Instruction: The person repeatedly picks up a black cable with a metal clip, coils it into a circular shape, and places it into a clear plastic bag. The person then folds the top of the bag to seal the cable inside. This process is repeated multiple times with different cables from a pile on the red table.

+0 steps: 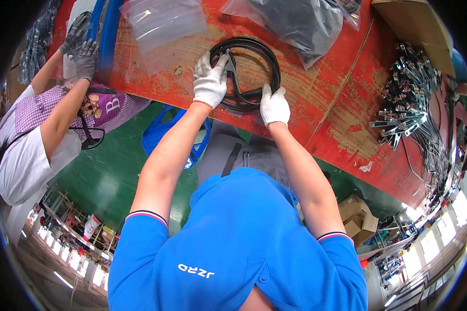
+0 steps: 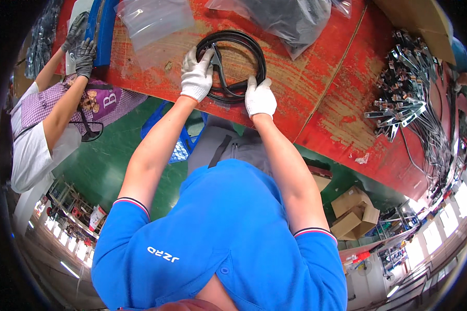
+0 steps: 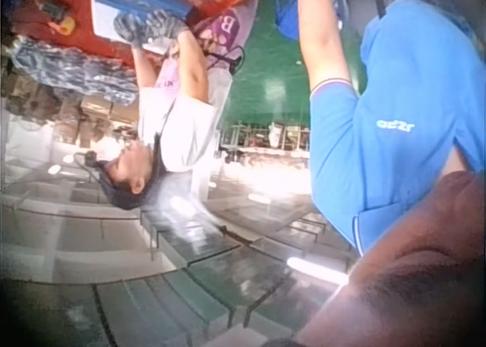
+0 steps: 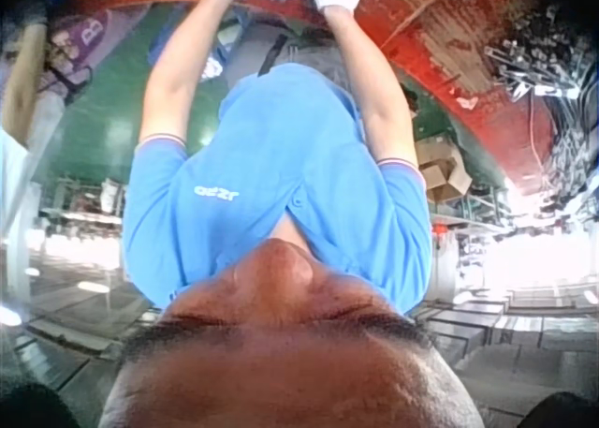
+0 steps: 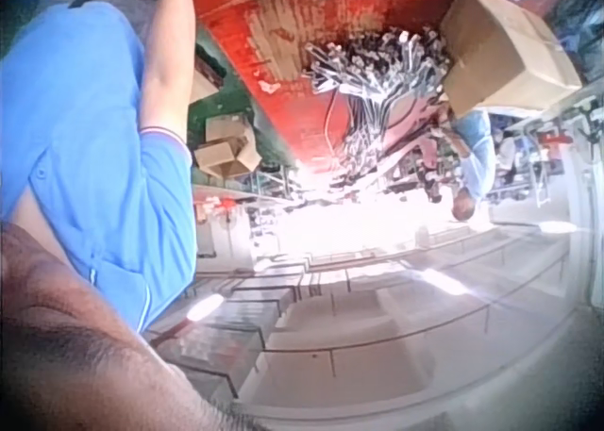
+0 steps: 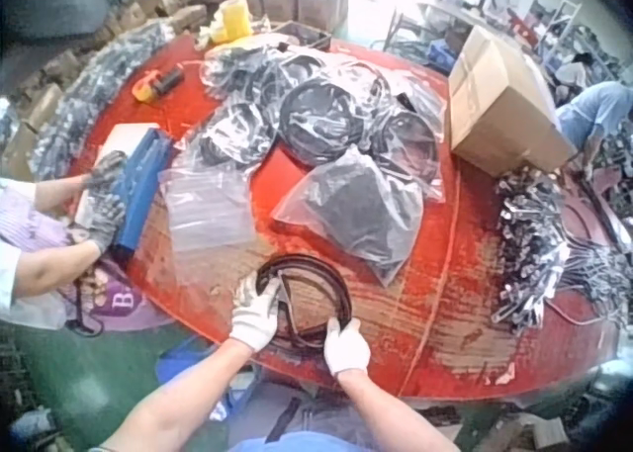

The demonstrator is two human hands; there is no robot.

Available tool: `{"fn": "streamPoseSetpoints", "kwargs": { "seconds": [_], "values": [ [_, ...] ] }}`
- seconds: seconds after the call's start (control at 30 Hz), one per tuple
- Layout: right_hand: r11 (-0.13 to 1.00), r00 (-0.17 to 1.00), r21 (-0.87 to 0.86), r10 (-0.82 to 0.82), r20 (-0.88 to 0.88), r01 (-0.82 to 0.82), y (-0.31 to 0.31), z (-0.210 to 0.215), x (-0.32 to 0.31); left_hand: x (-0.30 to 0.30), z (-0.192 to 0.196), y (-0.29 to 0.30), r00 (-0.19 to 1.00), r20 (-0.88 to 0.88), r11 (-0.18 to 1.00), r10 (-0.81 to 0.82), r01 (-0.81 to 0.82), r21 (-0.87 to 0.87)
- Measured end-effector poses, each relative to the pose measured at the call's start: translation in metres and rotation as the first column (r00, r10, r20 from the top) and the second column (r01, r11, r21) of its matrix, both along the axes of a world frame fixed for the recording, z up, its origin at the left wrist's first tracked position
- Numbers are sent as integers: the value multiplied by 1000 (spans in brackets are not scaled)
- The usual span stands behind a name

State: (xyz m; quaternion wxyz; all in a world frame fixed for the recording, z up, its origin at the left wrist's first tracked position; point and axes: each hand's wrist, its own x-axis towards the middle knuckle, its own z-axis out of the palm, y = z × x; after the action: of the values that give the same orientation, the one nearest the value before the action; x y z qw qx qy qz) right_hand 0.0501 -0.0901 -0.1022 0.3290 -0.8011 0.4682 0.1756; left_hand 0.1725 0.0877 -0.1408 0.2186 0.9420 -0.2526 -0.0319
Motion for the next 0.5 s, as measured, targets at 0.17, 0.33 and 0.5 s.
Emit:
{"fn": "streamPoseSetpoints", "kwargs": {
  "seconds": [0.17,0.33,0.5],
  "values": [
    [986,921,-138,-27,390,88,-2,-7,-21,2,1,-2,1000,-6,1000,6,-6,-4],
    [991,991,31,132,2,-132,7,8,-15,0,1,-4,1000,10,999,30,-30,18],
    [993,990,28,110,89,-113,8,2,-19,0,6,-10,997,77,995,24,-32,95]
  ]
}}
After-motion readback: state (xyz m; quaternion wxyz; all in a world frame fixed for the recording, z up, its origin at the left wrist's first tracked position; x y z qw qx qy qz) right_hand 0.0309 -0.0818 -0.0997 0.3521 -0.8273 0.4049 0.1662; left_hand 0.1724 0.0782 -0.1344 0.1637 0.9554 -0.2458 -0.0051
